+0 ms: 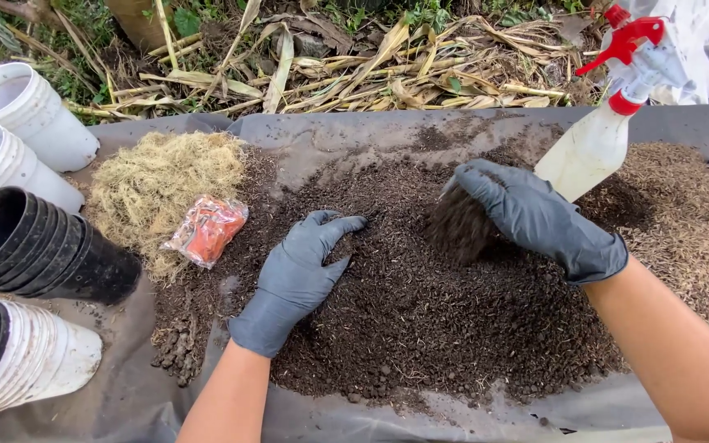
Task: Preparing potting soil for seed pots by mixing and aerating it on a work table using a trowel and hands.
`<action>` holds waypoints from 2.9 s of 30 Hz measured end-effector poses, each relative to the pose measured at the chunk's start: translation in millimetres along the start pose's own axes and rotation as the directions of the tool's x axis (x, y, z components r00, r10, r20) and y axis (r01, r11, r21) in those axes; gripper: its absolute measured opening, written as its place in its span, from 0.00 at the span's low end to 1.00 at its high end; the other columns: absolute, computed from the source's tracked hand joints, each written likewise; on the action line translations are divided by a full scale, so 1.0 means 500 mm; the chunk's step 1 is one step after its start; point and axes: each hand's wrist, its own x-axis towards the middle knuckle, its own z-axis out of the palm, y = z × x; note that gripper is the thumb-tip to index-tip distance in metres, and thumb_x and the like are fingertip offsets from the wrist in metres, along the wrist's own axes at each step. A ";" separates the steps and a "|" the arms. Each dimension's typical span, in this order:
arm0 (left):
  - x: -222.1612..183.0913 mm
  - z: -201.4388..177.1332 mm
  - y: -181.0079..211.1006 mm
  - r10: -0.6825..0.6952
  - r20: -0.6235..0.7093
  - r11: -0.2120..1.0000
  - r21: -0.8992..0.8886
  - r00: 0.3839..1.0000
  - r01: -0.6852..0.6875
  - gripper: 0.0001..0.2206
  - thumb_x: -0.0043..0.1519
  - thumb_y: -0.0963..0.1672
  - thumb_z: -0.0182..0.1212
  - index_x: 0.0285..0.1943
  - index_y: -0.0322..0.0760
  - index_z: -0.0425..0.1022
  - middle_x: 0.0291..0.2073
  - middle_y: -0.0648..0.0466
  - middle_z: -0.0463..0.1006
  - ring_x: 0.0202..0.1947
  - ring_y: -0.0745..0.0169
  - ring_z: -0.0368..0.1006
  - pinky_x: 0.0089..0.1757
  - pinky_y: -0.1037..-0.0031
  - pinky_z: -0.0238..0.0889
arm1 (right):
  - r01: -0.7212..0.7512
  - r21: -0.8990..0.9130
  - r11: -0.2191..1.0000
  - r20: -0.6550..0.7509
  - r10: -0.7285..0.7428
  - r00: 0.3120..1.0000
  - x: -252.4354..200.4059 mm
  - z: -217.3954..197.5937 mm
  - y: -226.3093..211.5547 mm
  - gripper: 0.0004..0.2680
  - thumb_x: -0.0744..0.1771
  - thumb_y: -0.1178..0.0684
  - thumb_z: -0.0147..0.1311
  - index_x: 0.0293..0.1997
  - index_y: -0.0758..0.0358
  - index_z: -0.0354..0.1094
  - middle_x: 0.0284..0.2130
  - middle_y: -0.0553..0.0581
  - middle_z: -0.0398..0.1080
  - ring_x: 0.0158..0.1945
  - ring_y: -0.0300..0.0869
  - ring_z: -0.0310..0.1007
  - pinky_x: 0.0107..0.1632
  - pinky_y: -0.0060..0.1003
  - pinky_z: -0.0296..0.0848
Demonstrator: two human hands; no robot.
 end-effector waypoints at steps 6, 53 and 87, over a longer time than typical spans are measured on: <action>-0.004 -0.004 0.013 0.028 -0.045 0.999 -0.032 0.999 -0.029 0.26 0.58 0.44 0.63 0.68 0.61 0.70 0.58 0.45 0.73 0.59 0.34 0.71 0.55 0.50 0.68 | -0.003 -0.371 0.929 0.295 0.120 0.948 -0.016 0.054 -0.179 0.17 0.70 0.43 0.48 0.69 0.40 0.63 0.61 0.61 0.66 0.68 0.58 0.62 0.70 0.62 0.56; 0.002 0.016 -0.026 -0.161 -0.229 0.980 0.076 0.960 0.183 0.24 0.62 0.49 0.55 0.70 0.46 0.67 0.56 0.41 0.74 0.58 0.32 0.71 0.52 0.44 0.66 | 0.080 -0.499 0.863 0.491 0.205 0.847 0.164 0.070 -0.170 0.16 0.63 0.54 0.61 0.56 0.39 0.78 0.51 0.48 0.79 0.57 0.56 0.76 0.61 0.56 0.69; -0.002 0.036 -0.016 0.025 -0.395 0.989 0.141 0.918 0.034 0.23 0.63 0.60 0.45 0.60 0.59 0.77 0.58 0.55 0.75 0.56 0.45 0.67 0.50 0.48 0.61 | -0.432 -0.562 0.705 -0.231 0.368 0.901 -0.154 -0.173 0.020 0.09 0.66 0.48 0.61 0.50 0.42 0.80 0.44 0.43 0.82 0.44 0.40 0.81 0.49 0.39 0.78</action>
